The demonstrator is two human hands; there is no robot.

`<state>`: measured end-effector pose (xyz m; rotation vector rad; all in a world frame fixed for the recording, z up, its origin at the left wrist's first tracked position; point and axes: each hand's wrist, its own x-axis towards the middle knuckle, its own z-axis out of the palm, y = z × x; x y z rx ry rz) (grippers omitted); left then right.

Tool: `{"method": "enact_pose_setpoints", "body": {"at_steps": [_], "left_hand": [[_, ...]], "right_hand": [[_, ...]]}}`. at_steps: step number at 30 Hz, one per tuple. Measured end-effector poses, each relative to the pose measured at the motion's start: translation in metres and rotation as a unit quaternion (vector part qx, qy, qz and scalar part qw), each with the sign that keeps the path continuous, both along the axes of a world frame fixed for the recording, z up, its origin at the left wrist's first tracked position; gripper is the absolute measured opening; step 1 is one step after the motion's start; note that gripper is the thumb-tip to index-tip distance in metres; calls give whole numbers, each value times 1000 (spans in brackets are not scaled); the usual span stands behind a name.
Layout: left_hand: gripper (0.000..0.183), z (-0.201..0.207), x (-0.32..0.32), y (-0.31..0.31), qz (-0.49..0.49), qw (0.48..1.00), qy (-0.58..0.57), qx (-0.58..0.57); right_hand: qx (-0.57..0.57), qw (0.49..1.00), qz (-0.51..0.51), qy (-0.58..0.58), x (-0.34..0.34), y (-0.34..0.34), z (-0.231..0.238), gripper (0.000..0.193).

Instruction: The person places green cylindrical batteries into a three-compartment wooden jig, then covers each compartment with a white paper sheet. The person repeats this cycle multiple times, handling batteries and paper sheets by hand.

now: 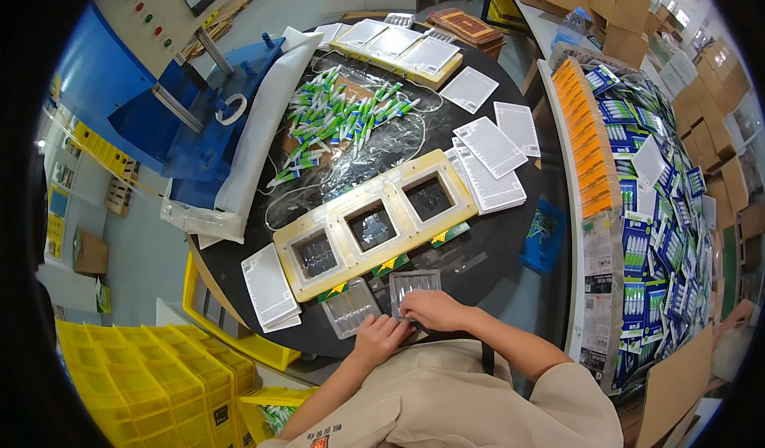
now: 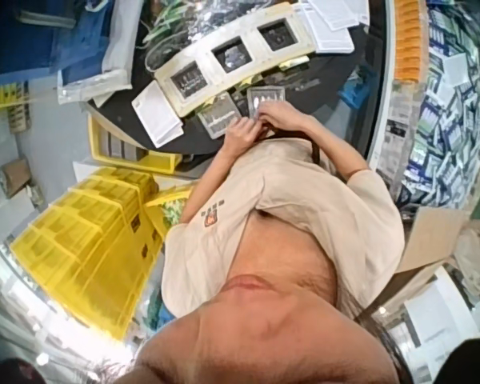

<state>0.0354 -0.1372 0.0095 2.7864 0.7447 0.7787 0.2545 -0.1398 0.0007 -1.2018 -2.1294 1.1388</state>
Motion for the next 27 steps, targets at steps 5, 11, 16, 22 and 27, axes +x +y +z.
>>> {"method": "enact_pose_setpoints", "body": {"at_steps": [5, 11, 16, 22, 27], "left_hand": [[23, -24, -4, -6, 24, 998, 23, 49], [20, -28, 2, -13, 55, 995, 8, 80], [21, -24, 15, -4, 47, 998, 36, 14], [20, -31, 29, 6, 9, 994, 103, -44], [16, -34, 39, 15, 10, 991, 83, -108]], "right_hand": [[-87, 996, 0, -19, 9, 20, 18, 9], [37, 995, -54, 77, 20, 42, 101, 10], [337, 932, -109, -75, -2, 104, 88, 6], [289, 946, 37, -142, -19, 145, 11, 6], [119, 989, 85, -17, -17, 163, 6, 9]]}}
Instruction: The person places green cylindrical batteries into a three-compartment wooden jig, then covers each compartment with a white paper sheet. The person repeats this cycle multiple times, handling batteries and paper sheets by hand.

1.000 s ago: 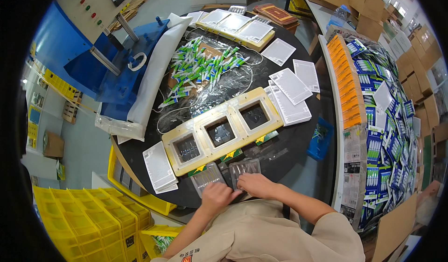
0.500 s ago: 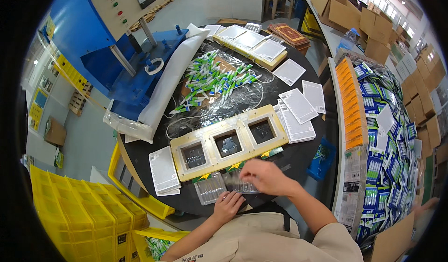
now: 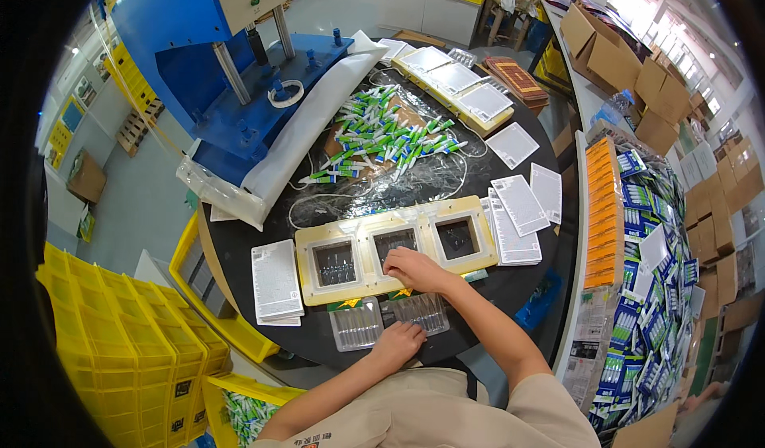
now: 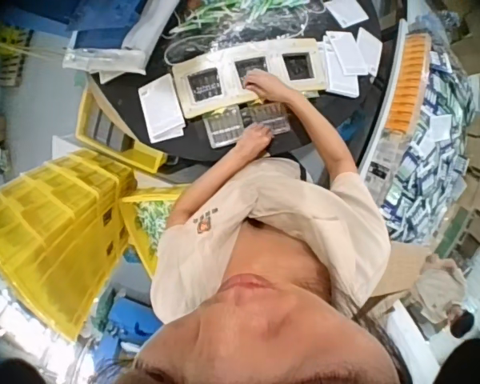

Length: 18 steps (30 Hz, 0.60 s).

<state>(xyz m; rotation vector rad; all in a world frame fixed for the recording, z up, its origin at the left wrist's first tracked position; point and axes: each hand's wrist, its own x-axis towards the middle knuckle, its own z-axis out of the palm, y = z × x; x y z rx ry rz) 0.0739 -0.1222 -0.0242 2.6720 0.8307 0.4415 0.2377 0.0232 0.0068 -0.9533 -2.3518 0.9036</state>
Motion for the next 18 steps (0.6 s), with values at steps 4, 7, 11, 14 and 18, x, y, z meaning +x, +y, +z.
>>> {"method": "enact_pose_setpoints", "body": {"at_steps": [4, 7, 11, 14, 18], "left_hand": [[13, 6, -1, 4, -9, 1000, 6, -2], [11, 8, 0, 5, 3, 999, 44, 2], [8, 7, 3, 5, 81, 996, 10, 17], [12, 7, 4, 3, 135, 990, -39, 20], [28, 10, 2, 0, 171, 983, -61, 3]], "right_hand": [[-141, 984, -58, 90, 14, -1, 26, 27], [-125, 984, -71, 101, 37, -39, 48, 31], [-100, 966, 1, -240, 45, -113, 45, 28], [-42, 984, -55, -165, 39, -140, 22, 26], [47, 979, -61, -187, 39, -144, 2, 18]]}}
